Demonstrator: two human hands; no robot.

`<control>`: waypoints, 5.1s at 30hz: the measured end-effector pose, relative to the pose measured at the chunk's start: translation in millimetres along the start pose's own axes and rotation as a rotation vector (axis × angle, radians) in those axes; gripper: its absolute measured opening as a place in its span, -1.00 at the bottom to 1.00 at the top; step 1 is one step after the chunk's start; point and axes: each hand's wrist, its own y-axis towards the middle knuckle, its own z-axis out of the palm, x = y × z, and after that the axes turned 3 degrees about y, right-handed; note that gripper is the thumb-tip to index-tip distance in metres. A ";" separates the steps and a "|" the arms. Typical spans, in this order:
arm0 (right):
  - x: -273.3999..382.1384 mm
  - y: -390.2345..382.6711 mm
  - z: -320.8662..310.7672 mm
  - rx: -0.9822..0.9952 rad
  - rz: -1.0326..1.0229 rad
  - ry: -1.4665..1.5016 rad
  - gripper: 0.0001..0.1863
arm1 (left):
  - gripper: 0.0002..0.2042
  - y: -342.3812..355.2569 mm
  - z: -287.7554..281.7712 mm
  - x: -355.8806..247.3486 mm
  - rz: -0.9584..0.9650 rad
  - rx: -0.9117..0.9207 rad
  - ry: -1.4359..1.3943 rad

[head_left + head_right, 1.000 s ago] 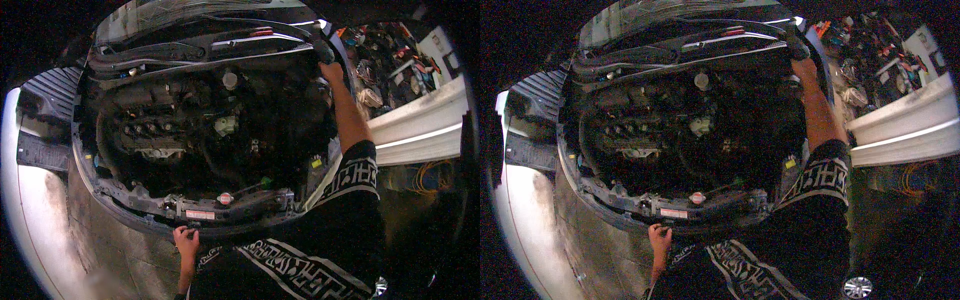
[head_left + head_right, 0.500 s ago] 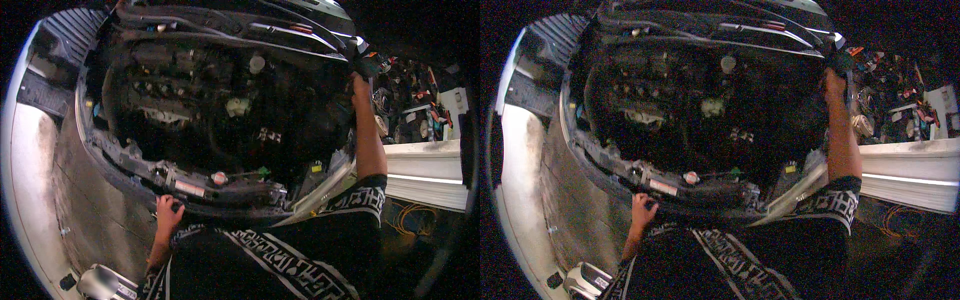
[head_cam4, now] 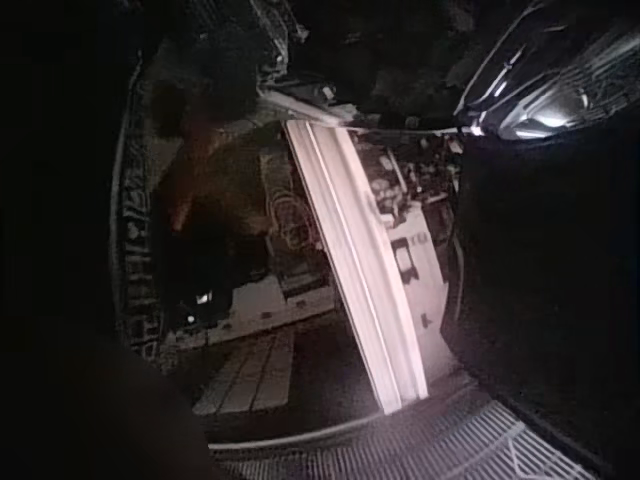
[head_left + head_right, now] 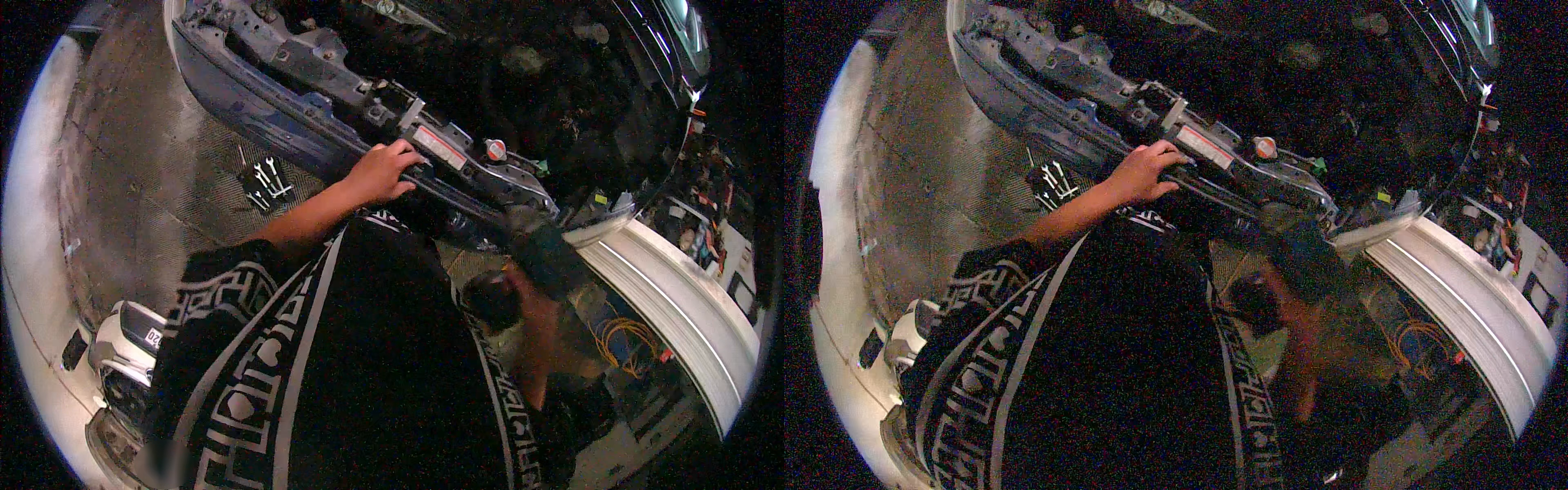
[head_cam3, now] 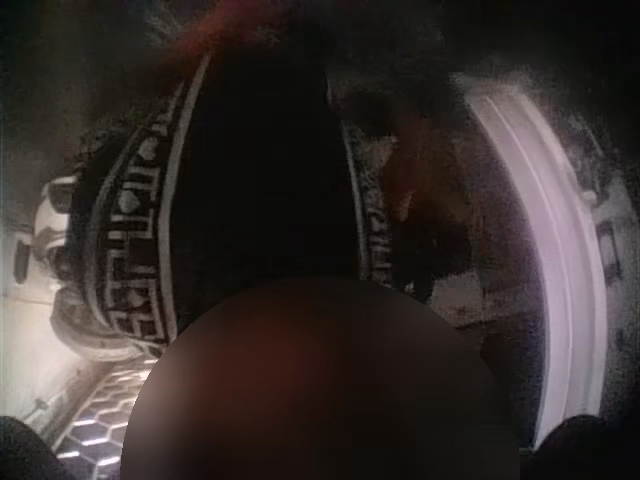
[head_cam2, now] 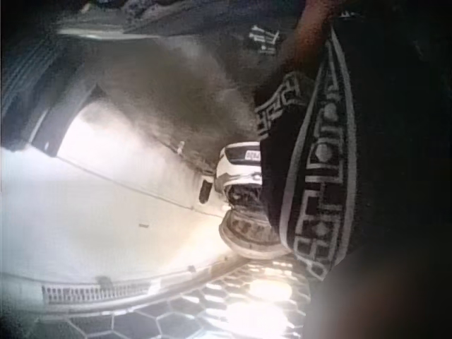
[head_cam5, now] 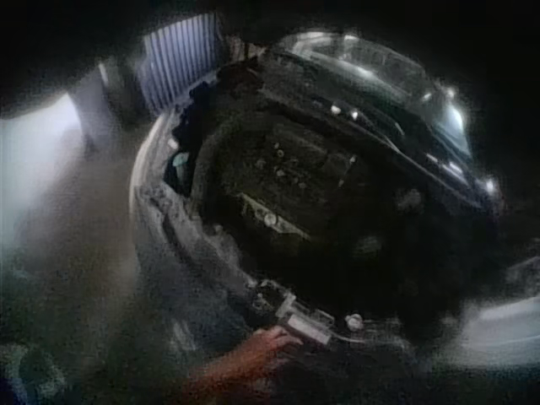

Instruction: The person uses a cordless impact driver to remove and reinstall fasteners on the front bumper cover of a car with the hood open. They also insert plastic push clips by hand into the bumper and headlight area.

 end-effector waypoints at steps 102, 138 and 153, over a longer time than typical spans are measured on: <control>104.2 44.0 -8.7 0.250 -0.289 -0.581 -0.23 | -0.67 -5.5 6.3 17.0 0.128 -0.019 0.003; 40.9 613.8 -407.8 -0.769 -0.319 -1.110 -0.38 | -0.23 -14.9 31.7 -69.2 -0.514 -0.257 0.349; 82.6 443.4 -316.8 -0.804 -0.724 -1.284 -0.42 | -0.48 -19.0 43.3 -80.6 -0.299 -0.305 0.634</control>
